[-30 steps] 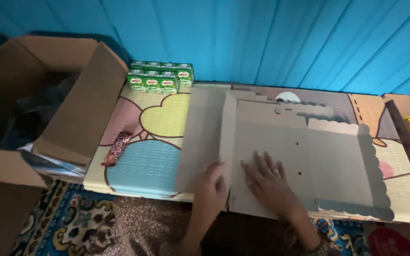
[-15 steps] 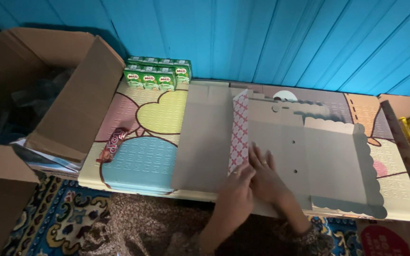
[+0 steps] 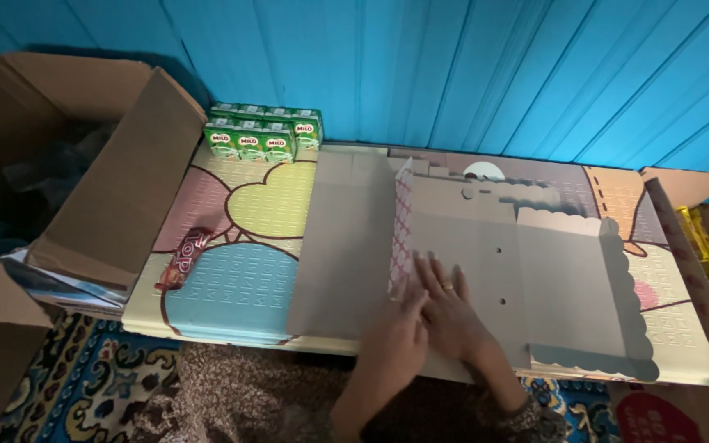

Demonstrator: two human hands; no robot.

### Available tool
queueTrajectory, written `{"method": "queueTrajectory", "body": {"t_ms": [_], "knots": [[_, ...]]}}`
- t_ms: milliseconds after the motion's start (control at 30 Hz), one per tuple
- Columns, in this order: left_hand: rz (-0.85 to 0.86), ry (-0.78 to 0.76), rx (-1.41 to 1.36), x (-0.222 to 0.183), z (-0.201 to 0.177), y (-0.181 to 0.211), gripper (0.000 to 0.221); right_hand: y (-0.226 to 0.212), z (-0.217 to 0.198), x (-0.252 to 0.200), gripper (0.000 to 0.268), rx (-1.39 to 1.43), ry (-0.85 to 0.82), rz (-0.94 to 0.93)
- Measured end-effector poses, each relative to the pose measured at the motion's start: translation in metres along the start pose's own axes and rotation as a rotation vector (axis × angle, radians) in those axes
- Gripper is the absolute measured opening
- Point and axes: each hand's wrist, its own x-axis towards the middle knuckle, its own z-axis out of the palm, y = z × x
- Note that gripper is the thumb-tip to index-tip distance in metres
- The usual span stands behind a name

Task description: Preparing cardboard box templates by applying decorative paper strips

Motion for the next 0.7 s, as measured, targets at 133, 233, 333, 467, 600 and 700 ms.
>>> {"method": "queueTrajectory", "body": {"t_ms": [133, 233, 333, 467, 600, 700], "knots": [[0.065, -0.021, 0.108, -0.004, 0.021, 0.001, 0.048, 0.005, 0.006, -0.003, 0.085, 0.025, 0.072, -0.069], [0.073, 0.007, 0.125, -0.006, 0.023, 0.006, 0.043, 0.009, 0.012, -0.005, 0.087, 0.003, 0.086, -0.093], [0.062, 0.06, 0.129, -0.005, 0.019, 0.004, 0.047, 0.004, 0.005, -0.001, 0.086, -0.008, 0.026, -0.061], [0.0, 0.019, 0.105, -0.003, 0.014, -0.007, 0.061, -0.005, -0.007, -0.001, 0.075, 0.021, 0.018, -0.028], [0.031, 0.038, 0.118, -0.002, 0.015, -0.002, 0.056, -0.002, -0.002, -0.001, 0.082, 0.008, -0.016, -0.017], [-0.024, -0.058, 0.084, -0.006, 0.027, -0.004, 0.049, 0.0, 0.002, -0.002, 0.091, -0.039, 0.01, -0.051]]}}
